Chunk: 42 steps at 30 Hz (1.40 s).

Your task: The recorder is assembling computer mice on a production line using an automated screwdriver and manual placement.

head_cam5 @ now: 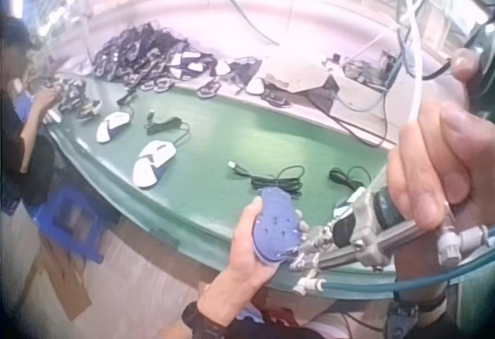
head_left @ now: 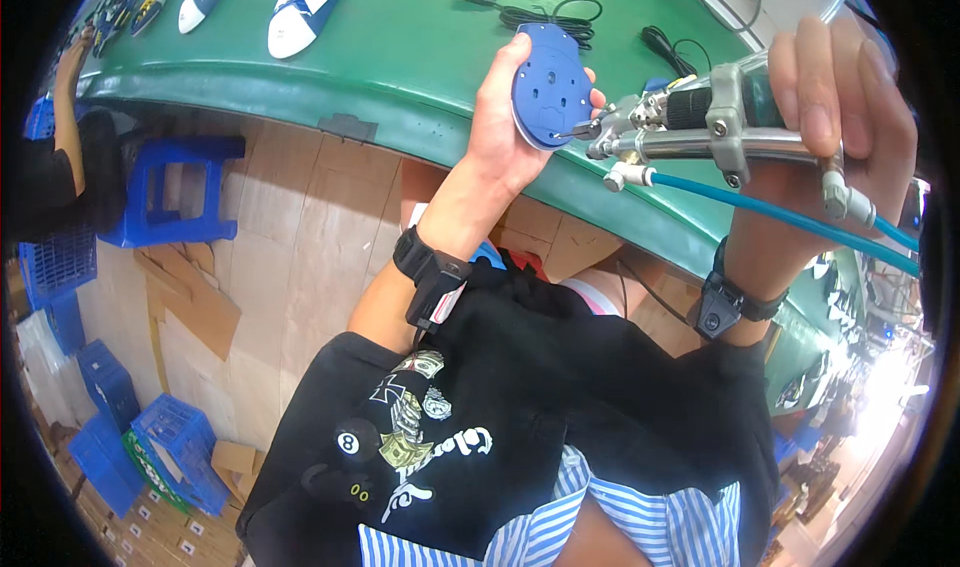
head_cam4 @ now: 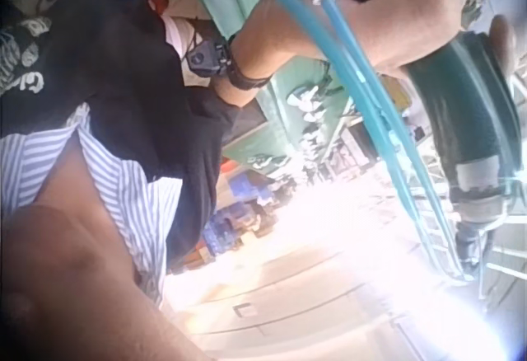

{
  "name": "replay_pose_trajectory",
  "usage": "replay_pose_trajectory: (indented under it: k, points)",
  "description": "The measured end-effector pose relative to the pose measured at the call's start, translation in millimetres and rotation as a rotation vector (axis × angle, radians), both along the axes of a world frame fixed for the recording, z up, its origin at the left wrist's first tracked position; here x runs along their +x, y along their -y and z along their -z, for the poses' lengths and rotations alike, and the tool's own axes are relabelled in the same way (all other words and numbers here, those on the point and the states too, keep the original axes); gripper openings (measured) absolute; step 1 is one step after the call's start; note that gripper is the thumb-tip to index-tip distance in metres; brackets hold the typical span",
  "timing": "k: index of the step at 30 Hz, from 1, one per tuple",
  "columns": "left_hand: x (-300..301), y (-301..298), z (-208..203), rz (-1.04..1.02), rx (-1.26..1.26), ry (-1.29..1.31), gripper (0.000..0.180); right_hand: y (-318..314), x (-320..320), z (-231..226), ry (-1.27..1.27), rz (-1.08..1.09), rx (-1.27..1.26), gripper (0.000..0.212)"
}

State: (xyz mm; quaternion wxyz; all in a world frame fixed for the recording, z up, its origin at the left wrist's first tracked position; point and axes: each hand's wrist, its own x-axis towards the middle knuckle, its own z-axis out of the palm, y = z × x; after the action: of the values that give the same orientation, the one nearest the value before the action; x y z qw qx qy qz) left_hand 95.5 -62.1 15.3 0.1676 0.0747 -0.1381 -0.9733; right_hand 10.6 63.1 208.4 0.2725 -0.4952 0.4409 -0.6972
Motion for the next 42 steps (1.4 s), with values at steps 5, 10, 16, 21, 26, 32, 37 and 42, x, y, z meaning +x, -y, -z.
replay_pose_trajectory:
  k: [5, 10, 16, 21, 26, 32, 37, 42]
  points:
    - [1, 0, 0, 0.014, 0.015, -0.042, 0.043, 4, 4, 5, -0.041, 0.074, -0.016, 0.034]
    - [2, -1, -2, -0.025, 0.016, -0.021, 0.041, 14, 11, 14, -0.162, 0.156, -0.081, 0.028]
    - [-6, 0, 1, 0.015, 0.038, -0.019, 0.044, 13, 21, 19, -0.147, 0.174, -0.172, 0.014]
    - [-10, -1, -2, -0.061, -0.241, 0.119, 0.043, -16, -19, -2, -0.394, 0.105, -0.198, 0.029]
    - [-43, 24, -5, -0.369, -1.163, 0.278, 0.066, -59, -9, -46, -0.110, 0.128, -0.225, 0.028]
    - [-48, 38, -19, -0.434, -2.023, 0.530, 0.087, -56, 11, -26, 0.044, 0.355, -0.277, 0.010]
    - [23, 148, -39, -0.743, -2.584, 1.082, 0.089, -64, -4, -9, 0.001, 0.401, -0.187, 0.021]
    - [60, 210, -29, -0.098, -2.518, 1.240, 0.079, -46, -1, -3, -0.065, 0.605, -0.159, 0.029]
